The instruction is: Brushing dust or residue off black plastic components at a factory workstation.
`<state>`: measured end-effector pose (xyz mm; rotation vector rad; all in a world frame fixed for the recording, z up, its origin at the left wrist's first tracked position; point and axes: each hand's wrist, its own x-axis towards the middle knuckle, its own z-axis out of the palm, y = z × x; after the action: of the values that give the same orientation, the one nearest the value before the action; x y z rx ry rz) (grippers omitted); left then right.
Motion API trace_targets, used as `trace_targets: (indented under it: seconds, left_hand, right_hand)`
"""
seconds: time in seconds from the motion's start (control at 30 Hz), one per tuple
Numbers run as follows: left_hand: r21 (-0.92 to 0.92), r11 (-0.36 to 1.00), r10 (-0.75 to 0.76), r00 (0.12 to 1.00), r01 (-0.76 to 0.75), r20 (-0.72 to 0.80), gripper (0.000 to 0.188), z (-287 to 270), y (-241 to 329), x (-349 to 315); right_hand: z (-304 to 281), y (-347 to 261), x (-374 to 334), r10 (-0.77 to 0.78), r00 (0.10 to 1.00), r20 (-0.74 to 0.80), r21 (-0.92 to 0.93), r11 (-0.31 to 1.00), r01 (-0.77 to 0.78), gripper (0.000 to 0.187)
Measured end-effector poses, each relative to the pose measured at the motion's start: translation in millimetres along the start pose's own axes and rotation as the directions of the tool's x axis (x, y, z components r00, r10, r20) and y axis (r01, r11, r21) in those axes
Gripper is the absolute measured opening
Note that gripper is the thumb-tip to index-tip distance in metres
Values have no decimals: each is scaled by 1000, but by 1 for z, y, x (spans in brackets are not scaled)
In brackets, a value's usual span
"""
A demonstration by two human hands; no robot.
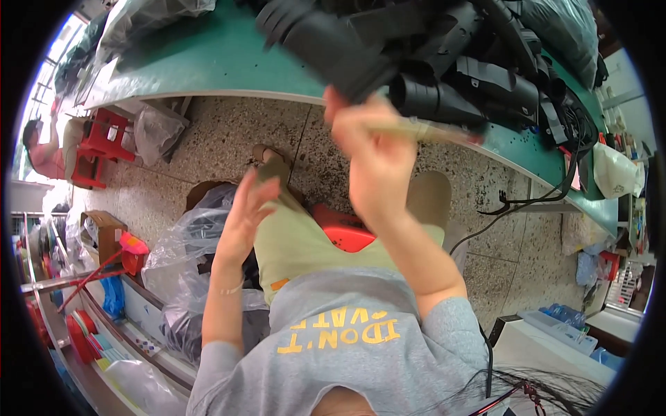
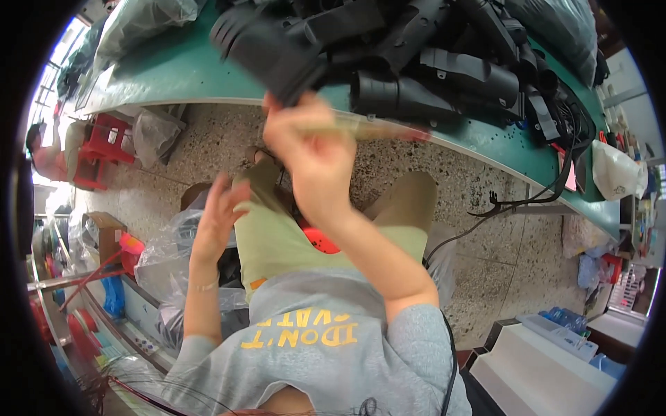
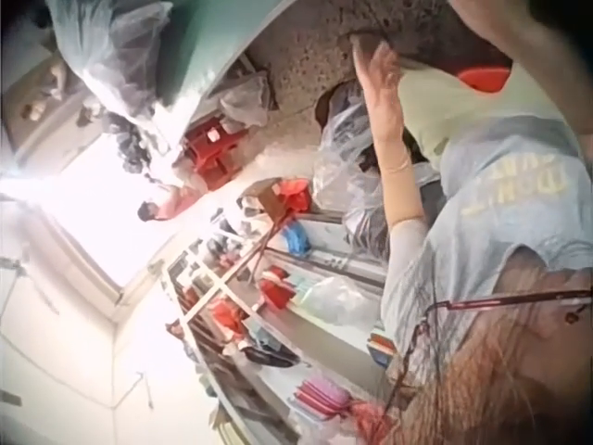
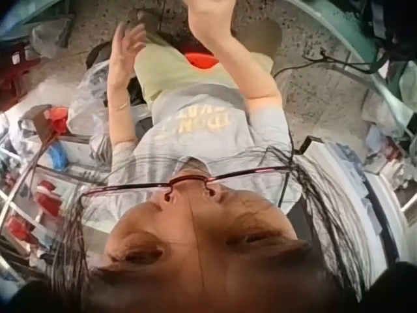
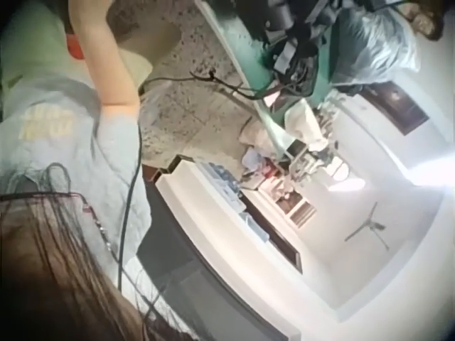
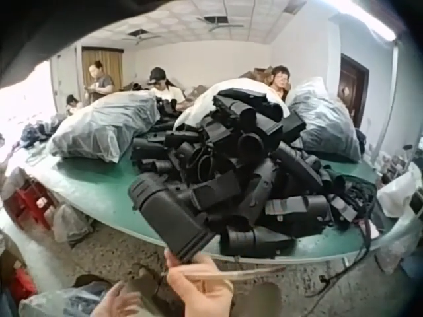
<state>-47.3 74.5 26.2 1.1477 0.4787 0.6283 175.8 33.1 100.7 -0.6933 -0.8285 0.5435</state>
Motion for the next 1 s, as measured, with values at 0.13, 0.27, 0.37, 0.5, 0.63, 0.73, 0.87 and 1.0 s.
trace_targets:
  seconds: [0.13, 0.27, 0.37, 0.5, 0.63, 0.73, 0.87, 1.0]
  left_hand:
    - [-559, 818, 110, 991, -136, -79, 64, 37, 9, 50]
    - [-542, 838, -176, 971, 62, -161, 40, 43, -18, 56]
    - [-653, 758, -188, 956, -4, -224, 41, 46, -21, 71]
    - [-690, 723, -89, 989, -18, -119, 39, 54, 6, 86]
    - [-306, 950, -181, 897, 54, -403, 29, 48, -8, 74]
    - [-296, 936, -320, 817, 193, -480, 24, 57, -25, 39]
    - [-475, 815, -519, 784, 332, -342, 20, 69, -38, 4]
    - [-463, 806, -546, 763, 367, -346, 20, 72, -48, -5]
  right_hand:
    - [-25, 2, -97, 548, 828, 120, -199, 830, -521, 2]
    - [-65, 6, -112, 678, 735, 30, -189, 726, -662, 6]
    - [-68, 9, -85, 608, 789, 93, -478, 722, -500, 7]
    - [-62, 14, -67, 362, 902, 234, -616, 773, -150, 6]
    - [-70, 14, -85, 300, 936, 184, -650, 752, -113, 7]
    - [-80, 2, -88, 416, 901, -126, -411, 805, -429, 9]
    - [-75, 10, -97, 290, 955, 66, -634, 751, -185, 9]
    - [-70, 20, -108, 181, 972, 152, -715, 698, -18, 11]
